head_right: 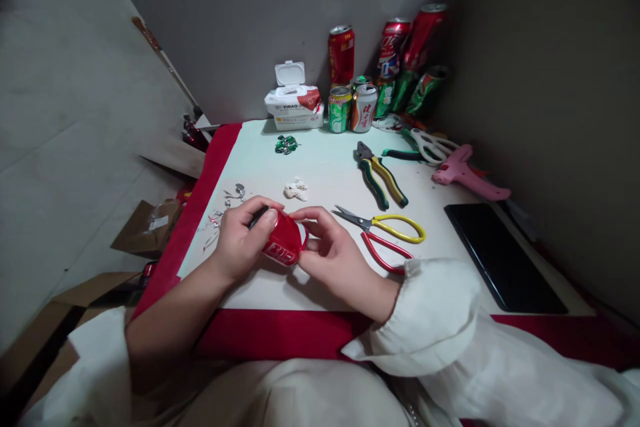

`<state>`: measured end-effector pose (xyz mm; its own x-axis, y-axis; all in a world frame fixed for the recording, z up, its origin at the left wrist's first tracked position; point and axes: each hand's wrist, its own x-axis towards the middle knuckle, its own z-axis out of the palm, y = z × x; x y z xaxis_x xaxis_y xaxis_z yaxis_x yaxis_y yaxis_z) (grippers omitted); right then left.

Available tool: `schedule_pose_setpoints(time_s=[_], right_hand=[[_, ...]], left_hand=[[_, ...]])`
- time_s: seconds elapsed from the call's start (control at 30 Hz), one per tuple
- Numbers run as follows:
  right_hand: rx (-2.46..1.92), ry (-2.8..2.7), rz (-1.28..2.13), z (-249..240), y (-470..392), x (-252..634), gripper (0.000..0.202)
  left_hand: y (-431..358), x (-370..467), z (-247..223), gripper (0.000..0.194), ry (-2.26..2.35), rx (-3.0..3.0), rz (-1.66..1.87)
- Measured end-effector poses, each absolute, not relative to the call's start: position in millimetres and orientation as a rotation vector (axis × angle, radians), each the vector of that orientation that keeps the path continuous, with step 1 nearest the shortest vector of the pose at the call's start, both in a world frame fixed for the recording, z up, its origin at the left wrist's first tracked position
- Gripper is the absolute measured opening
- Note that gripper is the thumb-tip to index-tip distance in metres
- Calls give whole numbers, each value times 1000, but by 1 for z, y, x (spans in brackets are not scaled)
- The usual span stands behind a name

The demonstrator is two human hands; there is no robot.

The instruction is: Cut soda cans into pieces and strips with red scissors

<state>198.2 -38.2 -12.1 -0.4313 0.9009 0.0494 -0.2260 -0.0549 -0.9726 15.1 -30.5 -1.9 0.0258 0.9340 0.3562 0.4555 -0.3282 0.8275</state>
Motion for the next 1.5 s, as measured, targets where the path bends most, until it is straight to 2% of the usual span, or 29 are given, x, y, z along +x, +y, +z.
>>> schedule_pose_setpoints(time_s=[0.27, 0.53, 0.77, 1.13, 1.5], right_hand=[[-663, -1514, 1664, -5, -33, 210, 41], [-499, -1811, 1582, -10, -24, 221, 56], [-491, -1808, 1541, -10, -27, 220, 52], [-589, -1738, 1446, -9, -35, 211, 36], [-653, -1729, 1356, -14, -38, 206, 33]], left_hand=[[-29, 8, -2, 35, 1320, 1713, 1307], [-31, 11, -3, 43, 1201, 1564, 1316], [-34, 13, -2, 48, 1195, 1613, 1311], [-35, 14, -4, 57, 1209, 1630, 1326], [-31, 14, -13, 54, 1142, 1613, 1344]])
